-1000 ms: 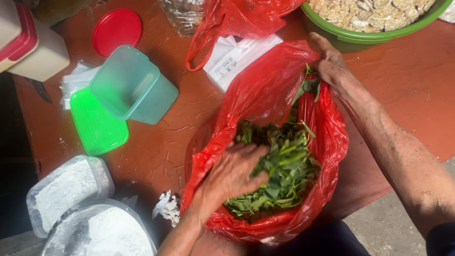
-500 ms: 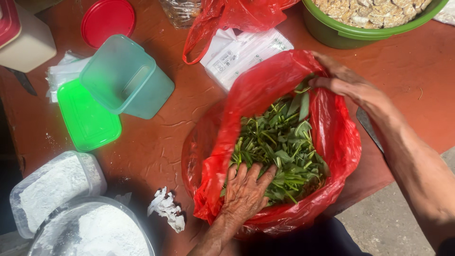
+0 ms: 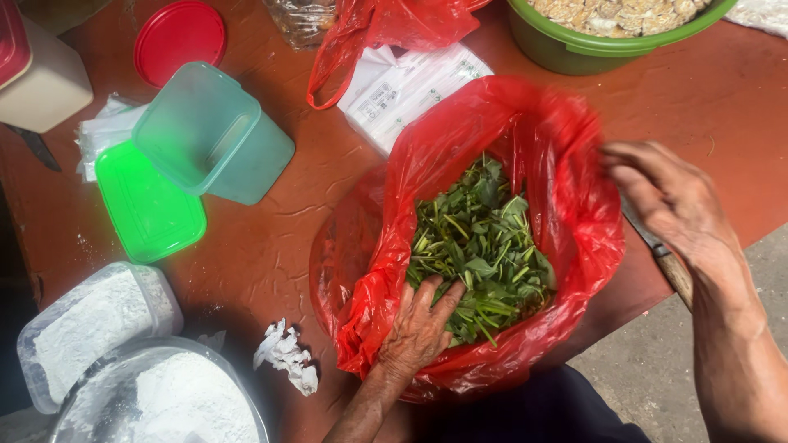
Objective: The person uses a knife to repeatedly chop green leafy vegetables inside a red plastic bag on a table. The hands gather and cut the leaves in place, occasionally adjusting the bag and the pile of greens.
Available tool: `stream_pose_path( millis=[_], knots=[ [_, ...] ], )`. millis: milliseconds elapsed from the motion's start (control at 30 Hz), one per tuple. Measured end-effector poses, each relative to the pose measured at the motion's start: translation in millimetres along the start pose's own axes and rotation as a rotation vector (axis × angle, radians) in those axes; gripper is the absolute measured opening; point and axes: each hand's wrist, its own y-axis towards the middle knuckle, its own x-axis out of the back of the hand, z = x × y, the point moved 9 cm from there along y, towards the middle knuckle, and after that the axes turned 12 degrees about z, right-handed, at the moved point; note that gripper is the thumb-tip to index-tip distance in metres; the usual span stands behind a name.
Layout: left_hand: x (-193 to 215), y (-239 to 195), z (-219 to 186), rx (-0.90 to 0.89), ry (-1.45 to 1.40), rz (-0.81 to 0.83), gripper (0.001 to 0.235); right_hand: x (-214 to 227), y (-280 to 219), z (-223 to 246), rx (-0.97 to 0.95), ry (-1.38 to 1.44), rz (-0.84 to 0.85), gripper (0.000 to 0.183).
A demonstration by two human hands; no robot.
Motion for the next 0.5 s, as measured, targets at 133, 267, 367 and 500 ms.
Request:
stream_pose_path(
  millis=[133,267,367,500],
  knots=[
    [10.3,-2.0,-2.3,0.011,0.122,-0.074,0.091,-39.1,-65.5,-89.8,-0.347,-0.523,0.146,0.058],
    [5.0,0.6,-1.1,0.035,0.171,-0.083,0.090,-89.3,-107.2,-146.1,-0.555,-0.562,0.264,0.060],
    [-0.6,0.2,-0.2,0.042,0.169,-0.084,0.090,-98.3,-112.3,-157.7,-0.537,-0.560,0.274,0.076],
    [-3.6,0.8,3.0,0.074,0.161,-0.055,0.091,-92.4,-99.4,-169.9,-0.595,-0.572,0.346,0.082]
  ],
)
